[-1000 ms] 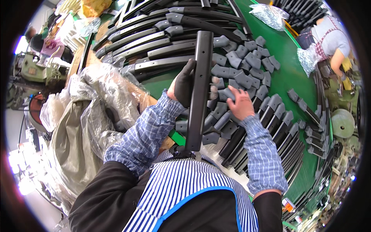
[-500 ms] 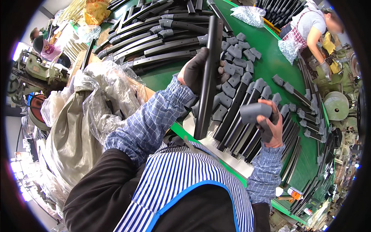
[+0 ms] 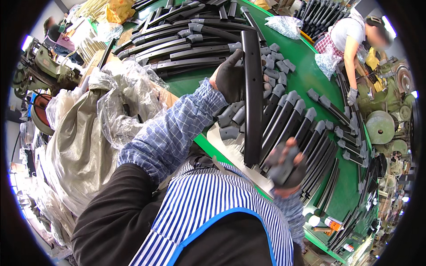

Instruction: The person picks up black plastic rods and gray plastic caps from a green worktable, sprays the rods with an aerosol can, and fits the caps onto the rod ends. They repeatedly retrieve rods from a cardboard box, spray them, and assemble the caps, placing finished units back on the table.

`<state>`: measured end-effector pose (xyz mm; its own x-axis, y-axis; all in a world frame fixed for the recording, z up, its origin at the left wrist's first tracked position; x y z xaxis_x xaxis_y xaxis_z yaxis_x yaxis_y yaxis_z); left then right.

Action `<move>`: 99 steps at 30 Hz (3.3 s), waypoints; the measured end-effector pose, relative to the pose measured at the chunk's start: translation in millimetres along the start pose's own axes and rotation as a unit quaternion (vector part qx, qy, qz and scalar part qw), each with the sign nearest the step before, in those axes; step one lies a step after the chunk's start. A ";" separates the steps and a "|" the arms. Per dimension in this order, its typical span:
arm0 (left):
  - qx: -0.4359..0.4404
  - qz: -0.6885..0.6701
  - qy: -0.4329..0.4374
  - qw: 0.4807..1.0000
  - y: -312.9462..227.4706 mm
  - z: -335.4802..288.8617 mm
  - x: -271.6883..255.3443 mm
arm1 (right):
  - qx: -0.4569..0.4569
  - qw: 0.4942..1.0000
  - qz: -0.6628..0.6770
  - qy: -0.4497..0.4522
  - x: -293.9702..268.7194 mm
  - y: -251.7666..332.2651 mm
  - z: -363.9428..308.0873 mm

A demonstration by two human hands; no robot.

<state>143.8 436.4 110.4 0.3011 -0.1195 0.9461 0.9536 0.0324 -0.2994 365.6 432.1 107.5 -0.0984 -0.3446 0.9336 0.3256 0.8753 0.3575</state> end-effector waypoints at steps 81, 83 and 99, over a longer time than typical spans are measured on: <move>-0.123 0.077 -0.282 0.949 40.1 7.3 -156.8 | -0.189 0.575 -0.789 -0.105 -78.7 130.4 183.5; 0.006 -0.048 -0.284 0.958 -1.6 2.7 -170.5 | -0.082 0.471 -0.873 -0.091 -128.1 89.2 248.4; 0.041 -0.166 0.032 0.985 26.5 46.3 -58.2 | -0.020 0.944 -0.288 -0.160 -142.7 101.2 170.1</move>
<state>151.7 490.1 53.2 -0.0262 -0.1986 0.9797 0.9974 0.0610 0.0390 252.6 627.6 14.8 -0.5474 -0.6328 0.5476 0.1664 0.5590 0.8123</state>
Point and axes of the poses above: each hand's wrist, its own z-axis towards the middle knuckle, its own x-axis out of the palm, y = z × x, the point moved 9 cm from there along z, towards the middle knuckle
